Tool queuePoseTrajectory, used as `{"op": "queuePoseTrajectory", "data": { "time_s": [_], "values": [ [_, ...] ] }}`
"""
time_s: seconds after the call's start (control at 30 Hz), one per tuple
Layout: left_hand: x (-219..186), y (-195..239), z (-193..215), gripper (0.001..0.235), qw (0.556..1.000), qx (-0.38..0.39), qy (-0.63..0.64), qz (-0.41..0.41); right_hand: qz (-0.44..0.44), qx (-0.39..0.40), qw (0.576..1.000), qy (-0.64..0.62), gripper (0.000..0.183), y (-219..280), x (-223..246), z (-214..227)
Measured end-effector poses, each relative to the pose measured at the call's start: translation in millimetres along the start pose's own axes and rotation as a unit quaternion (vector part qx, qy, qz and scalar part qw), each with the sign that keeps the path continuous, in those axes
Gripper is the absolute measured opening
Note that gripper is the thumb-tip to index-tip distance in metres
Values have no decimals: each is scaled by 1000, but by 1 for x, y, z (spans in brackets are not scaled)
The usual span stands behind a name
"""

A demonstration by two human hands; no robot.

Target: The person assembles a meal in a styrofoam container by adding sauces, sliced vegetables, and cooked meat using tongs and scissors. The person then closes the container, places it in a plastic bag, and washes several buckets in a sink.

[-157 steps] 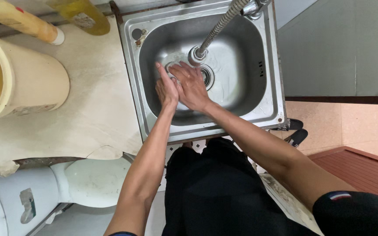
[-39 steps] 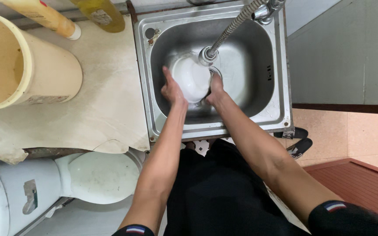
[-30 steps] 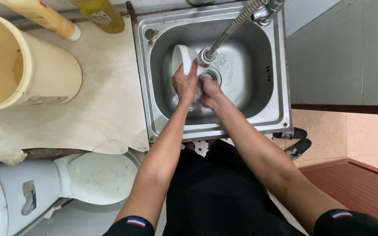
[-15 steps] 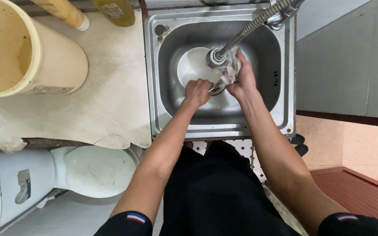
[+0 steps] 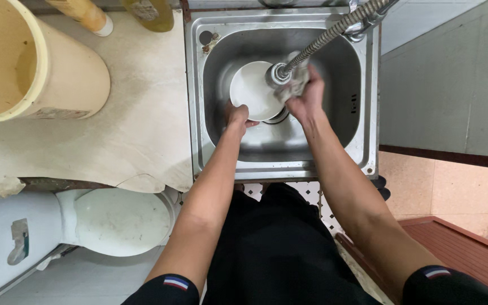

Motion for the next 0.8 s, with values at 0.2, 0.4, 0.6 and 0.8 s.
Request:
{"op": "queuePoseTrajectory", "data": {
  "time_s": [0.2,0.4,0.6,0.8],
  "values": [
    [4,-9,1,51,995,65,-11,-76,35,76,301,950,37,10,-25,16],
    [-8,2,7,65,993,96,-57,-50,-146,129,387,901,35,-11,-35,19],
    [-7,19,0,85,988,150,29,1,239,32,253,937,47,-41,-47,24],
    [-21,32,2,90,996,59,9,-67,-127,85,95,984,35,-32,-24,29]
  ]
}}
Point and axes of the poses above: each hand's wrist, its own y-axis away from the middle knuckle, its own z-axis out of the back of the hand, x = y × z, the point moved 1 cm from there along -y, towards the middle knuckle, and after that the axes turned 2 degrees about z, right-handed, at the moved point
